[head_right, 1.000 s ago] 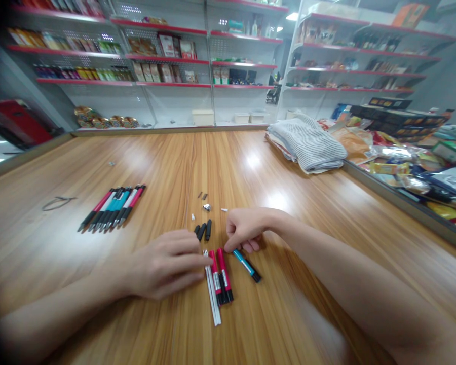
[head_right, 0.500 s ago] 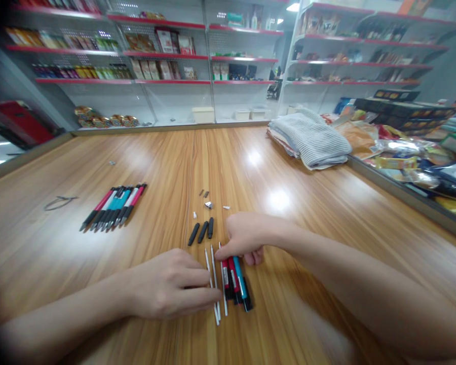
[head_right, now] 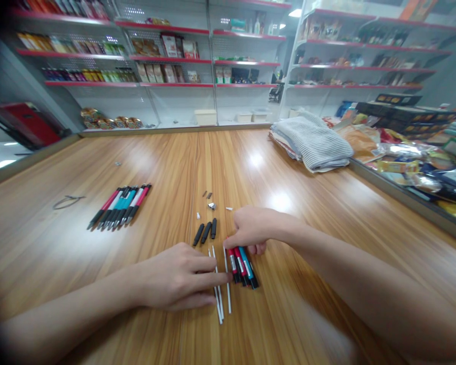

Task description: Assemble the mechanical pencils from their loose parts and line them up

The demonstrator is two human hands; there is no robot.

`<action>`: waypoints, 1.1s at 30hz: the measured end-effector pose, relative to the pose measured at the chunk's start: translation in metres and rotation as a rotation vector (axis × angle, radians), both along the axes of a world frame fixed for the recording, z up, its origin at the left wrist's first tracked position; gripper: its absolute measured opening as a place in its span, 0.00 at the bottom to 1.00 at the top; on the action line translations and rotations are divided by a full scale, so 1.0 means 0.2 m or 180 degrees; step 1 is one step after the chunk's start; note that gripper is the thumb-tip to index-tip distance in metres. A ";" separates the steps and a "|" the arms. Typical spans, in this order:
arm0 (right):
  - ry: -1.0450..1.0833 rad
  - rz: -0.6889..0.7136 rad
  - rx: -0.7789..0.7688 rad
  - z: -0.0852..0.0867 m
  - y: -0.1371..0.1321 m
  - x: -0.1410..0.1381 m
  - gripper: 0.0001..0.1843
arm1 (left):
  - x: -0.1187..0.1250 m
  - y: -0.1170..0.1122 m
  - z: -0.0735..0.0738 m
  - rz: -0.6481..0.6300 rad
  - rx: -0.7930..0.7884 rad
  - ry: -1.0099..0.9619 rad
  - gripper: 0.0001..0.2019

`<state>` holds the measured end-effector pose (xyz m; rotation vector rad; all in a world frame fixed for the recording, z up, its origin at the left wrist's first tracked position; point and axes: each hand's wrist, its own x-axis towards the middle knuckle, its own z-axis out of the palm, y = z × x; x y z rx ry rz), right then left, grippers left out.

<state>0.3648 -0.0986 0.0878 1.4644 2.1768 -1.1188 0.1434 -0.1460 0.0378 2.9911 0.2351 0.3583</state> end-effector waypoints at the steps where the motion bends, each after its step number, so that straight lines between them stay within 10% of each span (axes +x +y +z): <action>1: -0.0001 -0.0041 0.0017 0.00 0.00 0.00 0.22 | 0.00 0.00 0.00 0.0026 -0.0005 -0.0016 0.16; 9: 0.0188 -0.0455 0.0569 -0.07 0.04 -0.02 0.28 | 0.00 0.00 -0.02 -0.0008 -0.0043 -0.0027 0.11; 21: 0.0352 -0.0212 -0.0973 -0.05 0.17 0.12 0.26 | -0.02 -0.01 -0.01 -0.0368 -0.0289 -0.0282 0.06; 28: 0.0140 -0.0051 -0.0443 -0.06 0.18 0.12 0.14 | -0.08 0.11 -0.05 0.1083 0.0004 -0.1254 0.05; 33: 0.1384 0.0043 -0.0955 -0.06 0.20 0.15 0.10 | -0.10 0.17 -0.05 0.1564 -0.0120 -0.1672 0.07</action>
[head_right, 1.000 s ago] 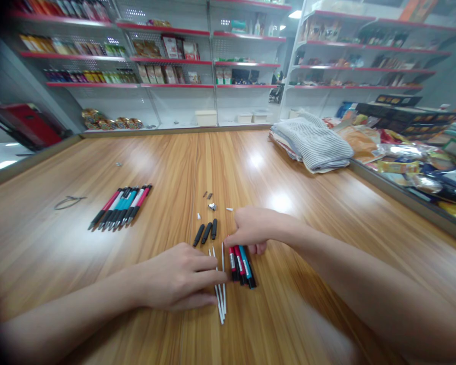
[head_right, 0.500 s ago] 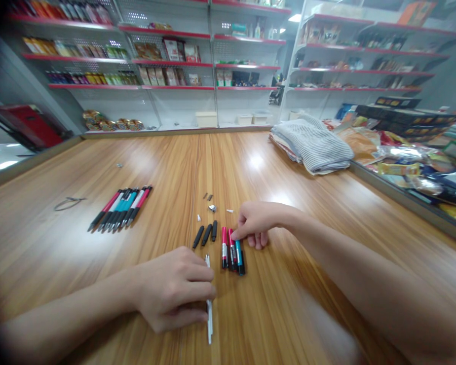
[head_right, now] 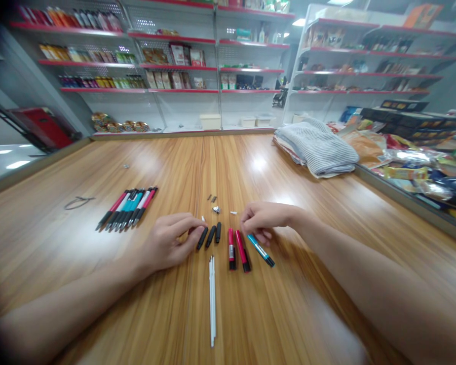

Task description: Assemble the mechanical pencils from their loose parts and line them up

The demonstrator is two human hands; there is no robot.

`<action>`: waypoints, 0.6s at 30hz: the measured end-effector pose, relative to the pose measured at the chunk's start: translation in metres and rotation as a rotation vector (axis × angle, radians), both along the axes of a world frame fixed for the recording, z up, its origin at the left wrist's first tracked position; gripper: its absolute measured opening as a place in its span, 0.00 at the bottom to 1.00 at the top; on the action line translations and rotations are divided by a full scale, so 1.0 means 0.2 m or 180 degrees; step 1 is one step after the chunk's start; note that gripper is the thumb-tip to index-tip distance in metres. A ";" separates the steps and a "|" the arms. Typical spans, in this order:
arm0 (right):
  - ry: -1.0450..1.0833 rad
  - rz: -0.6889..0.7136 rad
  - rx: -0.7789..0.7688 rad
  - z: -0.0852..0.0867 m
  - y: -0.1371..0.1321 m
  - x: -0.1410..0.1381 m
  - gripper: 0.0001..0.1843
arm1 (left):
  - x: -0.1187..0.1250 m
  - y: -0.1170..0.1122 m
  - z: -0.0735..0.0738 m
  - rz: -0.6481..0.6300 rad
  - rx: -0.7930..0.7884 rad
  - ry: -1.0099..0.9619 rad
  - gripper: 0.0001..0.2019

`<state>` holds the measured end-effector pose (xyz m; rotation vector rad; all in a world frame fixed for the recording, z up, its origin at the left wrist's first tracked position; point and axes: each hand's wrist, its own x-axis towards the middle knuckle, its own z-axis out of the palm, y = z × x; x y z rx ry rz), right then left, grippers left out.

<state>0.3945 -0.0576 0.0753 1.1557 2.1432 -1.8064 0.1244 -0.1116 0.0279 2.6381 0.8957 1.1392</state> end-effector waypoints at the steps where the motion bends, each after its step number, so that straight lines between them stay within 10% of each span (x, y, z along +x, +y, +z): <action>1: 0.0478 -0.0245 0.0014 -0.01 0.00 -0.01 0.11 | 0.01 0.00 0.01 0.0066 0.0039 -0.0095 0.09; 6: 0.2307 -0.1891 0.0942 -0.09 -0.04 -0.14 0.13 | 0.06 -0.03 0.02 -0.0001 0.0101 -0.0156 0.25; 13: 0.2056 -0.1888 0.1781 -0.08 0.01 -0.30 0.17 | 0.05 0.05 0.00 0.1026 0.0282 0.0266 0.17; 18: 0.1583 -0.1891 0.3270 -0.18 0.24 -0.24 0.13 | -0.12 0.24 -0.05 0.1760 0.0007 -0.0071 0.11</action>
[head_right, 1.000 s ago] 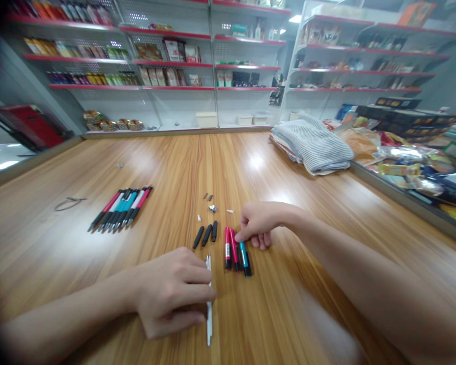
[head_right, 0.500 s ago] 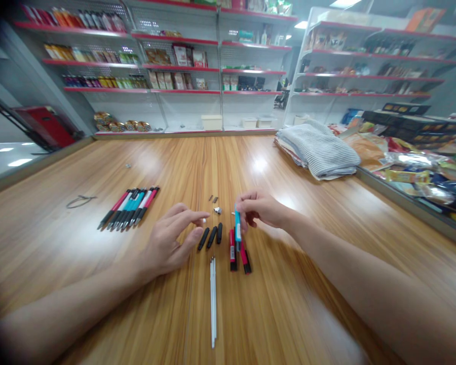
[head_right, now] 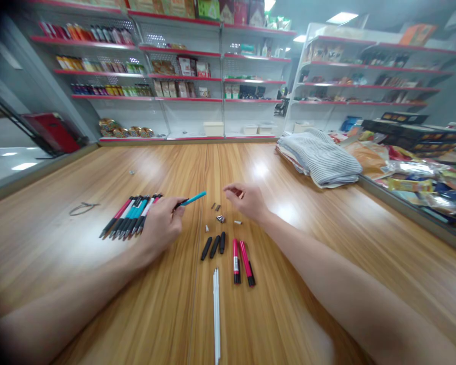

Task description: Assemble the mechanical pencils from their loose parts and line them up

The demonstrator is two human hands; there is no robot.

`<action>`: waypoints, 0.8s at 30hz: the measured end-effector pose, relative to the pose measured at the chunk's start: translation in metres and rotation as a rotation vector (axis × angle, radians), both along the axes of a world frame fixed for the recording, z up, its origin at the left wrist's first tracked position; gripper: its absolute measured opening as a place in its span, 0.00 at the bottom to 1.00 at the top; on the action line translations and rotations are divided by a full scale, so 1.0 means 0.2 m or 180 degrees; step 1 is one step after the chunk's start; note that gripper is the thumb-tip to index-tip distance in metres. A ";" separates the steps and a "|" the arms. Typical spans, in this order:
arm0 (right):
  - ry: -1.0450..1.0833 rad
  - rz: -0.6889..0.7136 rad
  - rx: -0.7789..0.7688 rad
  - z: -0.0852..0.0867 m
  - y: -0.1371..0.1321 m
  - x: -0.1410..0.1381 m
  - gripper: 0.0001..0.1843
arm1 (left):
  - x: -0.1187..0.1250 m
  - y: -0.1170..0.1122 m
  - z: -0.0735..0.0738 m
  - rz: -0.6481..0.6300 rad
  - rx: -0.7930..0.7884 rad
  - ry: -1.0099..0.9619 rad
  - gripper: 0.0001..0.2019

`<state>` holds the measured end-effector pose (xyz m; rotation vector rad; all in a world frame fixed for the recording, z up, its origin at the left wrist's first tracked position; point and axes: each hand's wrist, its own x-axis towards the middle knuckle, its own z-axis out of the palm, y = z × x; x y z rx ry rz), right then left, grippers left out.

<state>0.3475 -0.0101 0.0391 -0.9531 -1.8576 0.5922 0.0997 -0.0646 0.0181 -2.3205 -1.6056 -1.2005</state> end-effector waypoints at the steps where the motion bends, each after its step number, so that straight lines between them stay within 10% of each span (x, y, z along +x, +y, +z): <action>1: -0.0361 0.0147 0.0000 -0.03 0.04 0.02 0.12 | -0.04 0.04 -0.02 0.0093 -0.0115 -0.0009 0.11; 9: -0.0795 0.0746 -0.0736 -0.09 0.07 0.09 0.15 | -0.09 0.12 -0.07 -0.0172 -0.0583 -0.0237 0.09; 18: -0.0745 0.1232 -0.1372 -0.09 0.07 0.14 0.19 | -0.05 0.07 -0.01 -0.1831 -0.1951 -0.3209 0.11; 24: -0.0601 0.1084 -0.1326 -0.09 0.04 0.13 0.19 | -0.05 0.09 -0.01 -0.1879 -0.2066 -0.3786 0.12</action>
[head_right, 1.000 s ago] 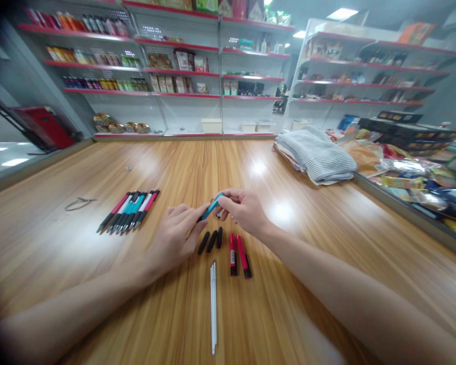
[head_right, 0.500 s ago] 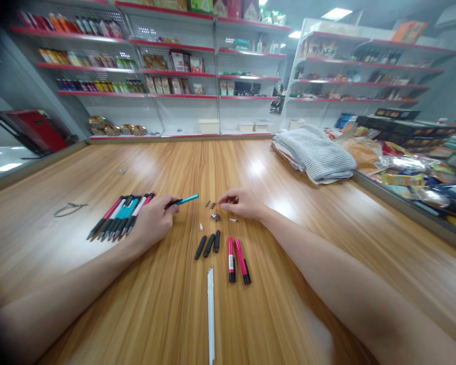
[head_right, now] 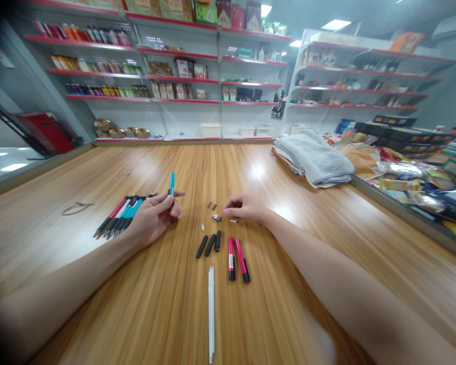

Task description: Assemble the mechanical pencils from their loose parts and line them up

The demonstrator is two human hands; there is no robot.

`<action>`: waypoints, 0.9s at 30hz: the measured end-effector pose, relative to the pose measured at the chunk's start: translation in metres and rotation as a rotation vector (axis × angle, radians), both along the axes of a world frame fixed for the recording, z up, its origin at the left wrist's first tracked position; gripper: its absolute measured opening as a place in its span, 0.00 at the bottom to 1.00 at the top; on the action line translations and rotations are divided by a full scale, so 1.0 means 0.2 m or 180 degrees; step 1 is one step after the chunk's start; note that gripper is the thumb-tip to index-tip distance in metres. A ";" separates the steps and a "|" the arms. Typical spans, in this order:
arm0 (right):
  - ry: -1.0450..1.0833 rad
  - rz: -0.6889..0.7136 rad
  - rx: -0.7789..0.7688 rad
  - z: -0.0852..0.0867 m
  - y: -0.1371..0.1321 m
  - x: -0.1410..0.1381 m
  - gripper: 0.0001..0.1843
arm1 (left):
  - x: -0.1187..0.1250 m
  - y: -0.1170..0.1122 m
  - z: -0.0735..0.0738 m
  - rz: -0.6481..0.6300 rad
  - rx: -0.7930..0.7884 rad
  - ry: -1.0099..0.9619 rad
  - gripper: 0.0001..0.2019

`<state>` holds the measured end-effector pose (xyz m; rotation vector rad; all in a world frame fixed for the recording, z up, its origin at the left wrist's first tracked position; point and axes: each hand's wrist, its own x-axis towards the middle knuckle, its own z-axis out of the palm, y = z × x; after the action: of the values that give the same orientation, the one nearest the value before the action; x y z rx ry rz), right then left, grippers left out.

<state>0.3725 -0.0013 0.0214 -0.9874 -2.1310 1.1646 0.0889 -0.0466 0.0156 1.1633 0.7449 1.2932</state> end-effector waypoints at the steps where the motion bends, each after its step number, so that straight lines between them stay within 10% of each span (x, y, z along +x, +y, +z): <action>1: 0.0069 -0.0042 -0.0018 0.00 0.00 0.00 0.18 | 0.00 0.00 0.00 0.0170 0.0087 0.0082 0.13; 10: 0.0463 -0.0175 -0.0250 -0.02 0.02 0.01 0.16 | 0.01 -0.04 0.02 0.1999 0.1212 0.1049 0.10; 17: 0.0349 -0.0137 -0.0060 -0.03 0.02 0.01 0.16 | 0.02 -0.06 0.01 0.1424 0.1619 0.2746 0.11; 22: 0.0340 -0.0131 -0.0041 -0.03 0.02 0.02 0.17 | 0.02 -0.08 0.01 0.1920 0.1614 0.2348 0.12; 27: 0.0395 -0.0085 -0.0146 -0.03 0.02 0.02 0.15 | 0.03 -0.07 0.01 0.1524 0.1339 0.1930 0.10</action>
<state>0.3756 0.0028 0.0155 -0.9356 -1.9965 1.2338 0.0947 -0.0613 0.0170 1.8366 1.2912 1.5492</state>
